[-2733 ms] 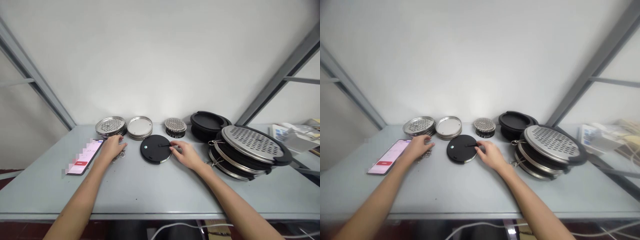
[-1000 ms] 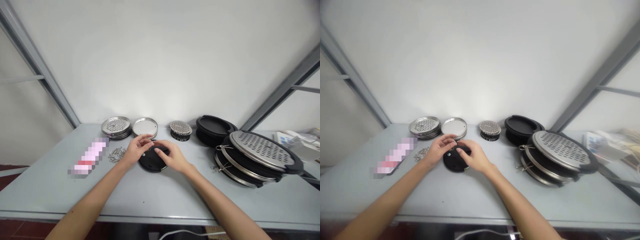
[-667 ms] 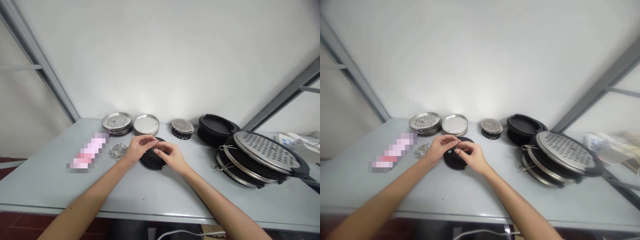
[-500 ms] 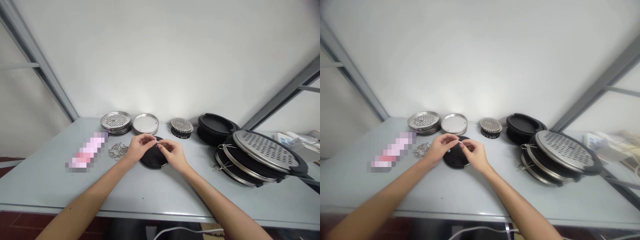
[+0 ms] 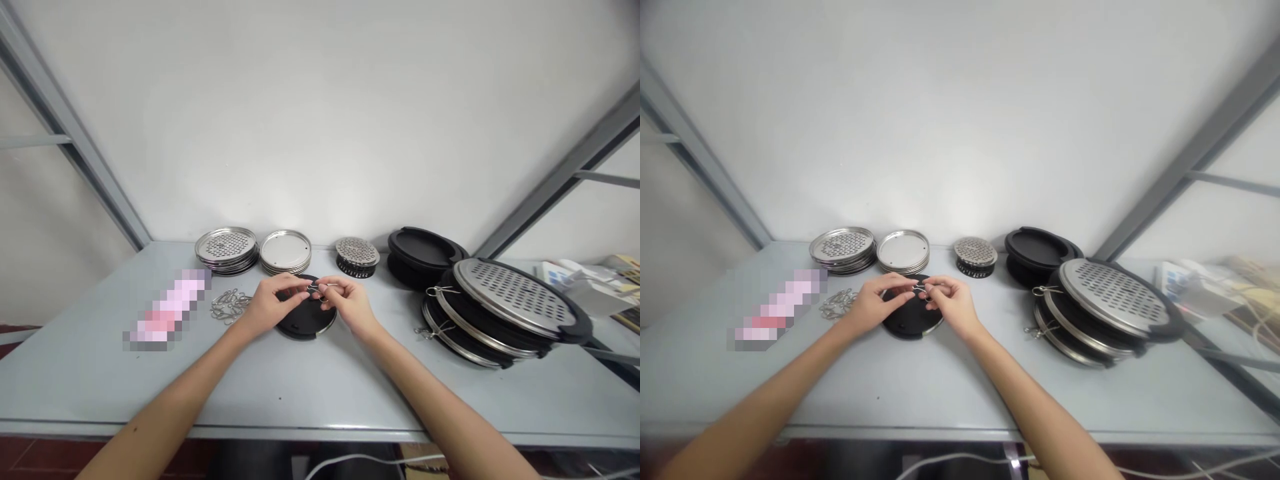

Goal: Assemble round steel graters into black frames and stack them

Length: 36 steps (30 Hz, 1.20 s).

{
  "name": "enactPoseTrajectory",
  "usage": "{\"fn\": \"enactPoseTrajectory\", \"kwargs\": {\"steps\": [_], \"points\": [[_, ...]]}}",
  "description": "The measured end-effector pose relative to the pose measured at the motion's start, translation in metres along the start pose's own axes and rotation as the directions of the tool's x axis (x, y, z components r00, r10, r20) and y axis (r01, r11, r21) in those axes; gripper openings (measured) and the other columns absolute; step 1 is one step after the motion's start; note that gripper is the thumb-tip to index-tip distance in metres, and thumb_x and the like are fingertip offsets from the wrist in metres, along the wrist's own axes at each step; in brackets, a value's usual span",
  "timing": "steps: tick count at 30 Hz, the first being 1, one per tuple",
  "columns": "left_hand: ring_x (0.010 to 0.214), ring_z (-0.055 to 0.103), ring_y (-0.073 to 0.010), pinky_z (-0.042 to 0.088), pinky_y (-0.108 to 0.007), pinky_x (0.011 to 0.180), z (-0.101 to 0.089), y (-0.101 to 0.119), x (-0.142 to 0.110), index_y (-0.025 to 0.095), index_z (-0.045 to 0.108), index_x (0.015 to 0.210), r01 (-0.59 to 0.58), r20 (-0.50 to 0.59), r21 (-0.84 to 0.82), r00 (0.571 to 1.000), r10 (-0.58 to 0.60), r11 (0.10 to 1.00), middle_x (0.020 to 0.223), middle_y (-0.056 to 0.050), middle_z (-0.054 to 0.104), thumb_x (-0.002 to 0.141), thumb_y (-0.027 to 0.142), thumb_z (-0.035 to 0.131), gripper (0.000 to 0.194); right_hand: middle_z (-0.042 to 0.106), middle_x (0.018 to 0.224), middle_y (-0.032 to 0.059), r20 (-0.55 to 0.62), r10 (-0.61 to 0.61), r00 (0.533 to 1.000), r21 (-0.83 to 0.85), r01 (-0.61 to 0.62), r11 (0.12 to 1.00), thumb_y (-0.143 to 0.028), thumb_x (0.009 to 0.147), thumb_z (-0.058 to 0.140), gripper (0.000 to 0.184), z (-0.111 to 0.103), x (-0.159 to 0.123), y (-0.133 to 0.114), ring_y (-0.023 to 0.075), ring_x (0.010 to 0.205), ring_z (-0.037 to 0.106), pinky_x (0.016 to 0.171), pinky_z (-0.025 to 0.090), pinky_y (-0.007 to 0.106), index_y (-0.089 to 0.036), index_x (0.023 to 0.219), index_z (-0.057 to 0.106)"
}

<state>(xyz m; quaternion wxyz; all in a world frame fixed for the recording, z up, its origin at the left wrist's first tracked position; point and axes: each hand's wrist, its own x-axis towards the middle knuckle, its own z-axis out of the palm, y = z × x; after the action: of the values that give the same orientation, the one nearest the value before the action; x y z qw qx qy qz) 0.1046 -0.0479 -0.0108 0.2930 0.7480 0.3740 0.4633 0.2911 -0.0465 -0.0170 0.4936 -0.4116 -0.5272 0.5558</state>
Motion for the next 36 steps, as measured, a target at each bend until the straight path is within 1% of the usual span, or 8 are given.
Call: {"fn": "enactPoseTrajectory", "kwargs": {"steps": [6,9,12,17,21,27,32,36], "points": [[0.081,0.063,-0.0166,0.051,-0.031,0.078,0.002,-0.01,-0.003,0.02,0.071,0.095,-0.338,-0.012,0.323,0.932,0.361,0.884,0.088,-0.005,0.071,0.089,0.021,0.058,0.015,0.072,0.071,0.0049,0.101,0.046,0.994,-0.003,-0.046,0.999,-0.043,0.074,0.07,0.032,0.0,0.0,0.002,0.0112,0.057,0.063,0.056,0.049,0.022,-0.015,0.089,0.069],[0.078,0.063,-0.0162,0.05,-0.032,0.077,0.002,-0.012,-0.003,0.018,0.069,0.095,-0.374,-0.026,0.376,0.91,0.414,0.848,0.087,-0.004,0.073,0.089,0.018,0.056,0.014,0.072,0.077,0.0062,0.125,-0.013,0.992,0.022,0.01,1.0,-0.047,0.08,0.063,0.034,0.0,-0.002,-0.001,0.0122,0.063,0.064,0.058,0.049,0.023,-0.016,0.092,0.07],[0.077,0.064,-0.0156,0.05,-0.029,0.075,0.003,-0.009,-0.003,0.019,0.069,0.092,-0.28,-0.095,0.34,0.94,0.329,0.898,0.086,-0.004,0.072,0.089,0.019,0.057,0.012,0.072,0.08,0.0052,0.122,-0.08,0.989,0.011,0.079,0.997,-0.044,0.078,0.066,0.032,-0.001,-0.003,-0.003,0.0127,0.066,0.063,0.061,0.05,0.025,-0.018,0.095,0.07],[0.072,0.063,-0.0146,0.05,-0.025,0.068,0.005,-0.001,-0.002,0.018,0.071,0.086,-0.025,-0.195,0.127,0.98,0.05,0.992,0.082,-0.002,0.072,0.084,0.026,0.062,0.011,0.069,0.075,0.0027,0.1,-0.1,0.99,-0.025,0.103,0.994,-0.039,0.071,0.073,0.029,-0.002,-0.003,-0.002,0.0116,0.06,0.059,0.058,0.049,0.026,-0.018,0.092,0.07],[0.077,0.064,-0.0164,0.05,-0.025,0.07,0.004,0.0,0.002,0.016,0.07,0.083,0.095,-0.155,-0.123,0.981,-0.114,0.988,0.084,-0.004,0.071,0.081,0.031,0.066,0.016,0.07,0.08,0.004,0.129,-0.135,0.982,-0.022,0.139,0.99,-0.039,0.077,0.067,0.026,-0.003,-0.002,-0.002,0.0121,0.063,0.06,0.059,0.049,0.026,-0.019,0.093,0.07],[0.08,0.065,-0.0172,0.051,-0.026,0.071,0.005,0.002,0.004,0.015,0.072,0.079,0.183,-0.097,-0.316,0.97,-0.223,0.931,0.087,-0.005,0.071,0.074,0.033,0.071,0.019,0.069,0.097,0.0058,0.085,-0.256,0.963,-0.112,0.264,0.958,-0.033,0.077,0.069,0.023,0.0,-0.003,0.002,0.0146,0.076,0.062,0.065,0.05,0.027,-0.021,0.097,0.069],[0.081,0.067,-0.0195,0.052,-0.029,0.078,0.009,0.006,0.002,0.015,0.074,0.085,0.265,0.019,-0.321,0.962,-0.274,0.909,0.085,-0.006,0.074,0.074,0.035,0.072,0.023,0.068,0.095,0.0066,0.016,-0.359,0.933,-0.166,0.357,0.919,-0.032,0.077,0.069,0.015,0.003,-0.003,0.005,0.0167,0.081,0.063,0.063,0.051,0.026,-0.021,0.087,0.073],[0.08,0.068,-0.0195,0.053,-0.029,0.076,0.01,0.006,0.001,0.015,0.073,0.087,0.285,0.03,-0.275,0.957,-0.288,0.918,0.085,-0.006,0.074,0.075,0.038,0.07,0.026,0.069,0.094,0.0073,-0.034,-0.365,0.93,-0.189,0.353,0.916,-0.034,0.079,0.067,0.015,-0.001,-0.001,0.006,0.0186,0.084,0.065,0.066,0.051,0.028,-0.02,0.083,0.072]]}}
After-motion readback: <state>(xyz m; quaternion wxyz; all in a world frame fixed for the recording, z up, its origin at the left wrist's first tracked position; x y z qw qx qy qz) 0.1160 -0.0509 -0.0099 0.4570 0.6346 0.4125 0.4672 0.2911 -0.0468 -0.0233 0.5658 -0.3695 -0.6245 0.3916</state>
